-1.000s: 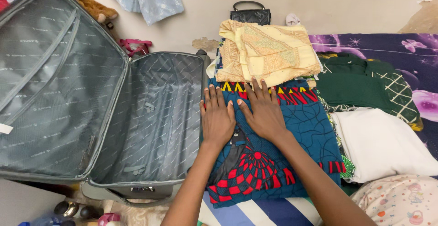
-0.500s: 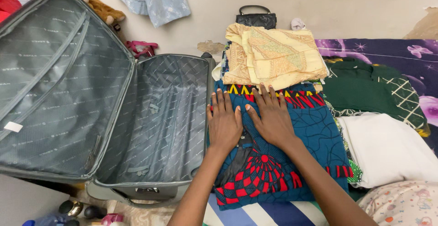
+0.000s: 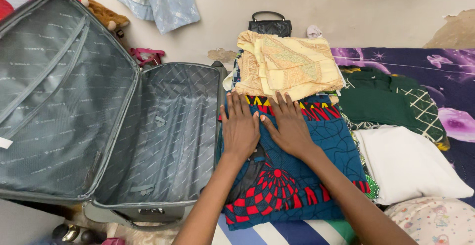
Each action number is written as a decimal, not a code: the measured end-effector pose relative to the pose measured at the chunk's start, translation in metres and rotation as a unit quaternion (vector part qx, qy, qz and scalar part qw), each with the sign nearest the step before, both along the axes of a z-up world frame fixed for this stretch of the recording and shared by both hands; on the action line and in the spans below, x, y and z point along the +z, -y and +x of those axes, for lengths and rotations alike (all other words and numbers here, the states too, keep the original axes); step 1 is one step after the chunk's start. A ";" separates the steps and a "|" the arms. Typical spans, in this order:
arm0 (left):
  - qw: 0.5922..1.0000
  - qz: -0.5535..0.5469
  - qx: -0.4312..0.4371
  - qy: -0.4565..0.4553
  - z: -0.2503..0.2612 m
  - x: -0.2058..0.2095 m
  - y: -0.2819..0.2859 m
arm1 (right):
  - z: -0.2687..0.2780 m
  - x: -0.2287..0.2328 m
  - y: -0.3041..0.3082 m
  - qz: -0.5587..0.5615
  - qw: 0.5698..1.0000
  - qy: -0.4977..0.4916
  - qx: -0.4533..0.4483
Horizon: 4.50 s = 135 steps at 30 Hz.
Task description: The person folds several pieces of patterned fabric and places them into an open suitcase. The person repeatedly folds items on a bed and transfers them into the suitcase, arranging them in layers.
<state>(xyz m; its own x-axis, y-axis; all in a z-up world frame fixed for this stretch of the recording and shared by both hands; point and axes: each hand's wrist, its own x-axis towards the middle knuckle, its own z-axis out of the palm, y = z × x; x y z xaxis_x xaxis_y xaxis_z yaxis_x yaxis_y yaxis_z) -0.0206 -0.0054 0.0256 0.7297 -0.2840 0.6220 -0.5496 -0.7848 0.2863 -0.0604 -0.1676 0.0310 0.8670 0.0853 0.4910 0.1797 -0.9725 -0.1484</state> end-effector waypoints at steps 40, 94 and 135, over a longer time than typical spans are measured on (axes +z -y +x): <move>0.969 0.004 -0.235 0.070 0.085 0.008 0.106 | 0.097 0.023 0.128 0.147 0.944 0.243 -0.168; 0.949 -0.081 -0.303 -0.011 0.040 0.020 0.061 | -0.041 0.056 0.053 0.331 0.943 -0.020 0.002; 0.945 -0.268 -0.073 -0.174 0.023 0.041 -0.010 | -0.023 0.060 0.061 0.321 0.945 0.060 -0.014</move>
